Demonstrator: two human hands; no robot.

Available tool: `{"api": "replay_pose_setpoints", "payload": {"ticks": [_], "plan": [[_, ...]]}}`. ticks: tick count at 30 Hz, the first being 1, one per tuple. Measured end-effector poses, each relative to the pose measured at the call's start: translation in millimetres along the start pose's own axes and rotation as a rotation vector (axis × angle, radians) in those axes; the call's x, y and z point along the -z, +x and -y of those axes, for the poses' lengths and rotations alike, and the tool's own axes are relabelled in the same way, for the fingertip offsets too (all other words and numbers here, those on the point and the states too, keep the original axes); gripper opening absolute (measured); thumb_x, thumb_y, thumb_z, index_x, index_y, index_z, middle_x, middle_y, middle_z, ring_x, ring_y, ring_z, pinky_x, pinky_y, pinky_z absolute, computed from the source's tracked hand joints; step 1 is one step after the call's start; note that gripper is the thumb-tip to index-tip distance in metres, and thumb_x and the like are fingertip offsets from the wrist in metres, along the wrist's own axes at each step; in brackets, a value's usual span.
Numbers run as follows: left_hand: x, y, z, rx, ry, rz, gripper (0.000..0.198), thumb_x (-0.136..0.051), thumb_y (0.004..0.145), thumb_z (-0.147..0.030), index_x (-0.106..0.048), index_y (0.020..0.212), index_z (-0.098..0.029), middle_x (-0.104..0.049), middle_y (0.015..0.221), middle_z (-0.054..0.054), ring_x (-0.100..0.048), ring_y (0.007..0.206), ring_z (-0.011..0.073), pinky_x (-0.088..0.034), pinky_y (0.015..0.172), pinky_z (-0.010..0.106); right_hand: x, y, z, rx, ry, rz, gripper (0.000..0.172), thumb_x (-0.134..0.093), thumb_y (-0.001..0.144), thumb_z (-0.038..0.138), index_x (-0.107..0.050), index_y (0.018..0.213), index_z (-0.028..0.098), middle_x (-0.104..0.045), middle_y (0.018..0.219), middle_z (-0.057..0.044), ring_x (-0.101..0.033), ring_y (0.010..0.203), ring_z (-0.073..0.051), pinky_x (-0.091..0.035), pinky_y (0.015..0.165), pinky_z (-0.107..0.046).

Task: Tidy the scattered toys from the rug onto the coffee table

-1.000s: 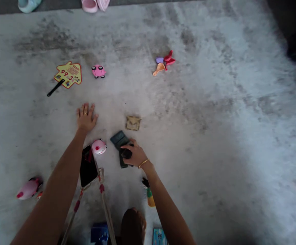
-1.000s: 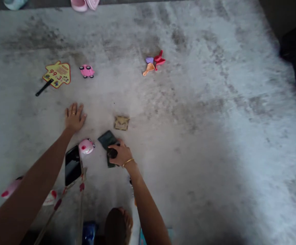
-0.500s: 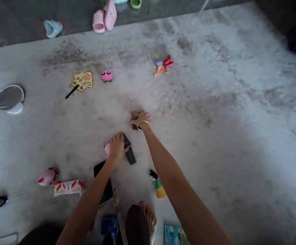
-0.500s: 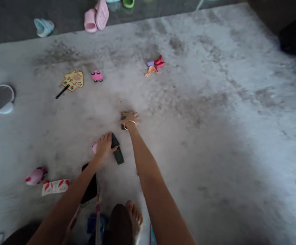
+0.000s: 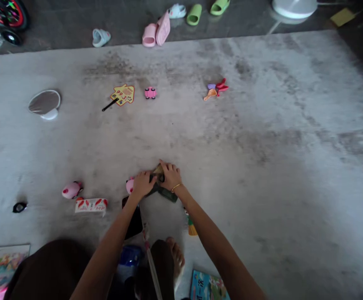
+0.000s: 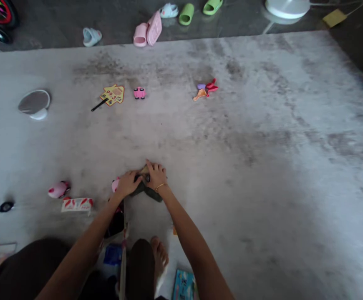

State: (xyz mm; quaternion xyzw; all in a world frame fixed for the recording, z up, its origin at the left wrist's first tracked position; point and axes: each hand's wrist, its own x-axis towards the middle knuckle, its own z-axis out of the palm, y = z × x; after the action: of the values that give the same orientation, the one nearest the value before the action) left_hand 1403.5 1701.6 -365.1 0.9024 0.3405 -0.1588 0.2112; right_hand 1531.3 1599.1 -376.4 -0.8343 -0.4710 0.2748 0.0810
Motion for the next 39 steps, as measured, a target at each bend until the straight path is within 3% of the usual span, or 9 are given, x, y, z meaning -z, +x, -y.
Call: {"api": "replay_pose_setpoints", "payload": {"ticks": [7, 11, 17, 24, 27, 30, 33, 35, 39], "plan": [[-9.6, 25.1, -8.3, 0.073, -0.235, 0.077, 0.018, -0.067, 0.083, -0.034, -0.067, 0.09, -0.017, -0.069, 0.101, 0.014, -0.062, 0.106, 0.0301, -0.046, 0.093, 0.04, -18.1, -23.3, -3.7, 0.067, 0.072, -0.005, 0.108, -0.073, 0.071, 0.031, -0.011, 0.159, 0.019, -0.041, 0.145, -0.019, -0.043, 0.127, -0.033, -0.037, 0.102, -0.043], [-4.6, 26.6, 8.7, 0.146, -0.358, 0.051, 0.018, -0.061, 0.088, -0.027, -0.066, 0.1, -0.016, -0.071, 0.097, 0.013, -0.067, 0.094, 0.0256, -0.048, 0.084, 0.034, -16.0, -16.1, 0.0, 0.12, 0.12, -0.041, 0.103, -0.074, 0.074, 0.032, -0.016, 0.158, 0.017, -0.032, 0.151, -0.021, -0.041, 0.132, -0.03, -0.037, 0.106, -0.041], [-7.2, 12.6, 34.7, 0.282, -0.554, -0.05, 0.017, -0.054, 0.091, -0.023, -0.062, 0.104, -0.016, -0.071, 0.106, 0.014, -0.066, 0.099, 0.0229, -0.048, 0.086, 0.033, -5.8, 5.9, 31.3, 0.333, -0.042, 0.106, 0.081, -0.072, 0.075, 0.024, -0.039, 0.15, 0.025, -0.042, 0.146, -0.015, -0.04, 0.131, -0.032, -0.035, 0.106, -0.045], [-5.9, -16.5, 54.2, 0.366, -0.881, -0.164, 0.025, -0.046, 0.096, -0.033, -0.062, 0.098, -0.015, -0.07, 0.097, 0.011, -0.066, 0.088, 0.0186, -0.051, 0.08, 0.03, -5.2, 11.3, 57.4, -0.007, -0.086, 0.062, 0.079, -0.078, 0.071, 0.028, -0.046, 0.143, 0.019, -0.051, 0.134, -0.021, -0.048, 0.12, -0.038, -0.042, 0.096, -0.052], [1.6, -34.4, 55.6, 0.347, -1.03, -0.169, 0.029, -0.046, 0.095, -0.038, -0.064, 0.095, -0.015, -0.069, 0.089, 0.008, -0.065, 0.081, 0.0168, -0.051, 0.076, 0.028, -2.1, 1.6, 45.6, -0.086, 0.245, -0.048, 0.087, -0.079, 0.068, 0.034, -0.043, 0.145, 0.017, -0.055, 0.128, -0.021, -0.051, 0.119, -0.037, -0.043, 0.098, -0.052], [7.2, -47.2, 45.3, 0.306, -1.165, -0.155, 0.034, -0.045, 0.095, -0.041, -0.065, 0.101, -0.015, -0.068, 0.085, 0.006, -0.062, 0.073, 0.0154, -0.051, 0.07, 0.027, 6.1, -17.7, 29.8, -0.118, 0.951, -0.112, 0.1, -0.081, 0.064, 0.045, -0.034, 0.149, 0.021, -0.064, 0.119, -0.014, -0.06, 0.11, -0.029, -0.048, 0.097, -0.048], [9.2, -53.9, 30.1, 0.264, -1.247, -0.145, 0.032, -0.044, 0.095, -0.039, -0.065, 0.103, -0.017, -0.065, 0.082, 0.004, -0.058, 0.067, 0.0146, -0.049, 0.069, 0.028, 14.7, -47.1, 16.6, -0.143, 1.62, -0.048, 0.092, -0.076, 0.066, 0.057, -0.038, 0.145, 0.031, -0.068, 0.115, -0.007, -0.066, 0.1, -0.025, -0.055, 0.087, -0.045], [8.4, -57.2, 22.8, 0.207, -1.155, -0.141, 0.026, -0.045, 0.095, -0.035, -0.065, 0.095, -0.018, -0.064, 0.08, 0.004, -0.059, 0.07, 0.0163, -0.049, 0.074, 0.03, 16.7, -69.0, 7.0, -0.187, 1.86, -0.094, 0.077, -0.073, 0.069, 0.059, -0.048, 0.137, 0.033, -0.069, 0.116, -0.005, -0.068, 0.1, -0.024, -0.057, 0.084, -0.042], [1.8, -68.1, 17.0, 0.121, -0.558, -0.12, 0.023, -0.044, 0.094, -0.023, -0.064, 0.102, -0.016, -0.067, 0.1, 0.013, -0.061, 0.098, 0.0259, -0.045, 0.092, 0.04, 3.5, -111.8, -16.6, -0.385, 1.971, -0.295, 0.058, -0.076, 0.07, 0.055, -0.059, 0.121, 0.033, -0.072, 0.107, 0.0, -0.069, 0.093, -0.019, -0.058, 0.077, -0.033]]}}
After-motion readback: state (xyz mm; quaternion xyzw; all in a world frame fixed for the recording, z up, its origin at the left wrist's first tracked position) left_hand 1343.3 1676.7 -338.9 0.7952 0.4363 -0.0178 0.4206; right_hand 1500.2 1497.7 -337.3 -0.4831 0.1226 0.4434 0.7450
